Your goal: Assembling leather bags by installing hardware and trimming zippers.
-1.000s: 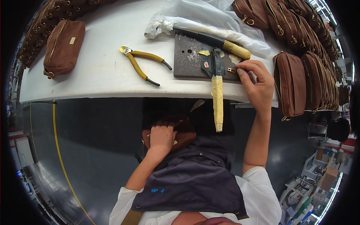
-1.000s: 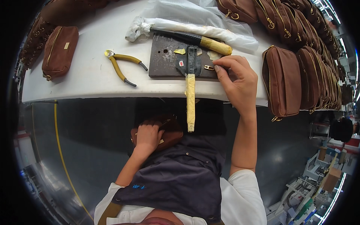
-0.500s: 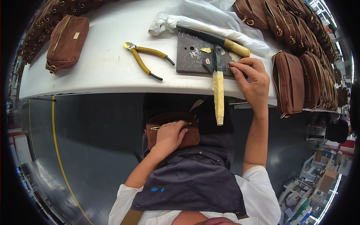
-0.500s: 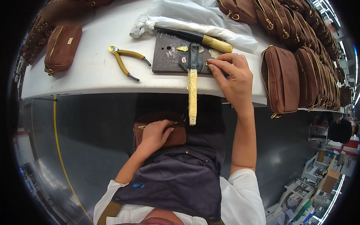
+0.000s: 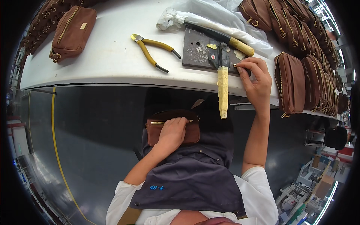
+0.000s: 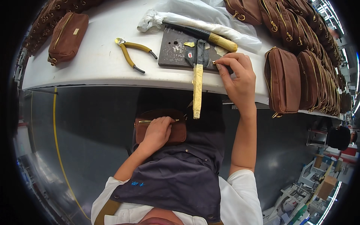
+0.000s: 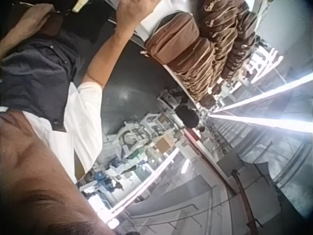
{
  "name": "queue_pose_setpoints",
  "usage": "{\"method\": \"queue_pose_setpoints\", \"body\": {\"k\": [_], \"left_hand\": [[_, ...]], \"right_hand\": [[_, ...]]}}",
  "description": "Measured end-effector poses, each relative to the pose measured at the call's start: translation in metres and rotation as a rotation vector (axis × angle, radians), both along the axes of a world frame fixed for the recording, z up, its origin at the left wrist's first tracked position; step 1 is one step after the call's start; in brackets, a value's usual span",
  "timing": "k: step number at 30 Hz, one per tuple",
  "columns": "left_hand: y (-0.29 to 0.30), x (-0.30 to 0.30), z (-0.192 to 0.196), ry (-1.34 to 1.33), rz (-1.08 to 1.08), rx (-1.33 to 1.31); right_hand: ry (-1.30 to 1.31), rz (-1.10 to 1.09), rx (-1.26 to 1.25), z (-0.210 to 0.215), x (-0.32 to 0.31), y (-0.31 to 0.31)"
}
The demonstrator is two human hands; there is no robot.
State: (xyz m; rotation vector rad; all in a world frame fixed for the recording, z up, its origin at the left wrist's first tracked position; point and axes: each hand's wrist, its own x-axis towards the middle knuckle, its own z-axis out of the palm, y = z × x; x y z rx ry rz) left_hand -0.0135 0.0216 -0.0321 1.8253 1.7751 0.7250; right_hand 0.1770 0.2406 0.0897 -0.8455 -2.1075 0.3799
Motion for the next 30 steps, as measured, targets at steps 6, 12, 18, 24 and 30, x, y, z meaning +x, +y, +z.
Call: {"method": "queue_pose_setpoints", "body": {"k": [6, 12, 18, 24, 30], "left_hand": [[0.0, 0.0, 0.003, -0.081, 0.035, -0.003], [0.003, 0.0, 0.008, -0.128, 0.05, -0.01], [0.006, 0.006, 0.015, -0.111, 0.027, -0.095], [0.012, 0.005, 0.02, -0.318, 0.063, -0.219], [0.008, 0.009, 0.021, -0.33, 0.028, -0.188]], "right_hand": [[0.093, 0.007, -0.108, 0.002, 0.005, -0.001], [-0.009, -0.034, -0.053, 0.0, 0.004, 0.0], [-0.078, -0.04, 0.03, 0.0, 0.005, -0.001], [-0.073, -0.03, 0.1, -0.003, 0.003, -0.007], [-0.054, -0.049, 0.125, -0.006, 0.004, -0.009]]}}
